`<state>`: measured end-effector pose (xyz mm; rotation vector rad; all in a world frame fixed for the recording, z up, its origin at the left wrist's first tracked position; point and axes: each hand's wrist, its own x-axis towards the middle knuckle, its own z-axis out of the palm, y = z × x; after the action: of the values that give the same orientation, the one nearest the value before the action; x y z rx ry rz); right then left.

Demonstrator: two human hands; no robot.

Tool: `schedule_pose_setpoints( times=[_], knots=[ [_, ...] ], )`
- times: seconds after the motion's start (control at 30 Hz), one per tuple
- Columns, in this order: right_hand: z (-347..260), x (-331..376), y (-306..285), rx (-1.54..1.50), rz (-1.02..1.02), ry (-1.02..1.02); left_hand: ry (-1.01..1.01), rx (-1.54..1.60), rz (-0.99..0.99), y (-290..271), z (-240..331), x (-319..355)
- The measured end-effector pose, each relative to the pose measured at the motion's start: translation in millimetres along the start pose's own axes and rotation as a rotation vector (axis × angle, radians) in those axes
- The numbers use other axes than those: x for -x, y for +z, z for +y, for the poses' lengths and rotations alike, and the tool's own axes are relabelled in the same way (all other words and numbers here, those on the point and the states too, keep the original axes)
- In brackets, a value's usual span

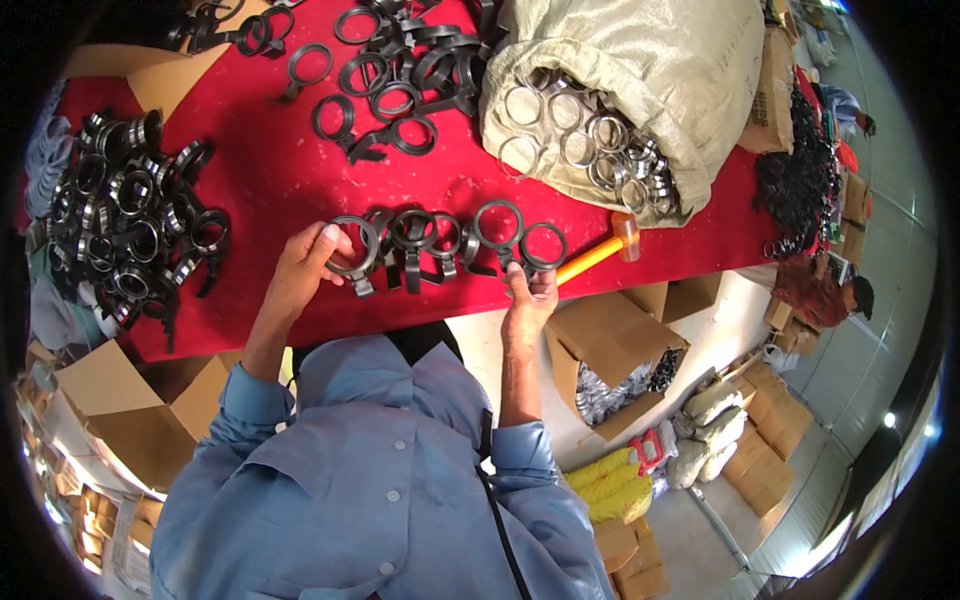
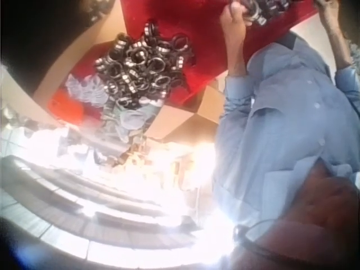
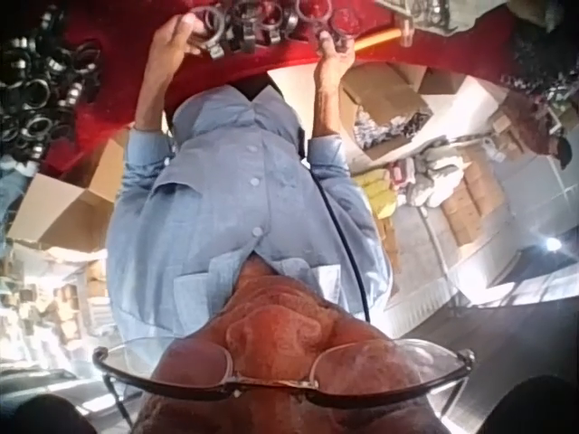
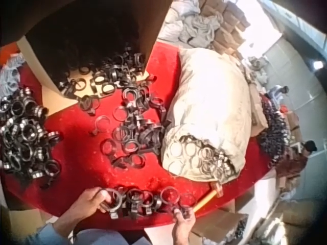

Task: The person assembles industrial metal clamps by hand at a manufacturing workstation.

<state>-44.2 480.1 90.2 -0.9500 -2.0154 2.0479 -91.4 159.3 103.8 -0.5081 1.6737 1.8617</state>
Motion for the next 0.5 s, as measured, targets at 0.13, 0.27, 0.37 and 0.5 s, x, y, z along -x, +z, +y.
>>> schedule_pose_setpoints(
  times=[0.13,0.27,0.37,0.5],
  knots=[
    [21.3,-13.0,-11.9,0.045,0.01,0.104,-0.009,-0.326,0.126,-25.4,-25.3,-24.2],
    [26.3,-16.3,-19.0,0.059,0.019,0.114,0.13,-0.935,0.207,-36.1,-41.8,-51.4],
    [24.3,-19.2,-22.0,0.099,0.082,0.004,0.264,-1.097,0.433,-33.2,-23.2,-61.0],
    [19.5,-21.6,-20.0,0.112,0.103,0.003,0.204,-0.529,0.526,-22.3,-7.1,-101.6]
  ],
)
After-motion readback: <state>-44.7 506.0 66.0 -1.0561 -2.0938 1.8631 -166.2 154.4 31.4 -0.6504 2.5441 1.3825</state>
